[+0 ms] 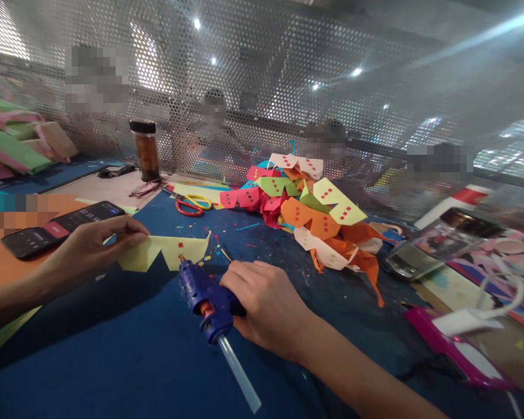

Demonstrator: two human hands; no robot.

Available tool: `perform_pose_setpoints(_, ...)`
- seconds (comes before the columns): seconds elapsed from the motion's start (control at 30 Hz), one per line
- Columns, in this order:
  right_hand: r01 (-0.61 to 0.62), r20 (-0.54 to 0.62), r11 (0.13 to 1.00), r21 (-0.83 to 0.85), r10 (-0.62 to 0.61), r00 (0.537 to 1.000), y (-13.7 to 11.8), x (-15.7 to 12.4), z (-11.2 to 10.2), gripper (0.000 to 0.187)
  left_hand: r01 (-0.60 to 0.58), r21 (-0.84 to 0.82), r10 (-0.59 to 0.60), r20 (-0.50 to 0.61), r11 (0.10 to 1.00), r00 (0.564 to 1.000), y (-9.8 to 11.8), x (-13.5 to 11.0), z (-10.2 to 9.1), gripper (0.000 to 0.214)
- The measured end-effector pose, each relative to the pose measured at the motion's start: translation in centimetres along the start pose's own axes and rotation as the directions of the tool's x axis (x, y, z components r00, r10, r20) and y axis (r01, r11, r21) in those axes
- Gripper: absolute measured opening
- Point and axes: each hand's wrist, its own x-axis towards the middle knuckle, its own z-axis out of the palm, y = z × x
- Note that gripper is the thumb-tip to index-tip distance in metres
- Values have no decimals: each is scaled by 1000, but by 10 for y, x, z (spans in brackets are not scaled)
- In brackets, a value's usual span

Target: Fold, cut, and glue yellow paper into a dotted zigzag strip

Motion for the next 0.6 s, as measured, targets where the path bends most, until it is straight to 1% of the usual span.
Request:
perform_pose_setpoints(0.13, 12, 35, 999, -43, -10, 999, 1, -1, -1, 10, -3, -10, 3, 11, 1000, 1000, 2, 0, 1, 32)
perform_pose_setpoints(0.27, 32, 37, 996, -79, -29, 999, 1, -1, -3, 17, -10, -17, 11, 28, 1000, 1000, 3, 0, 0, 31)
perform_pose_setpoints(0.4, 49, 16, 993, -107, -47, 999, 1, 0, -3, 23, -26, -30, 27, 46, 999, 999, 3, 0, 0, 30)
perform_pose_setpoints(0.47, 57, 15, 991, -121, -55, 998, 1, 0, -3, 21, -27, -27, 29, 50, 999, 998, 3, -1, 0, 29)
perform_pose_setpoints(0.6, 61, 33, 986, -156, -56, 998, 1, -1, -2, 12, -14, 0, 14, 49, 1000, 999, 2, -1, 0, 30)
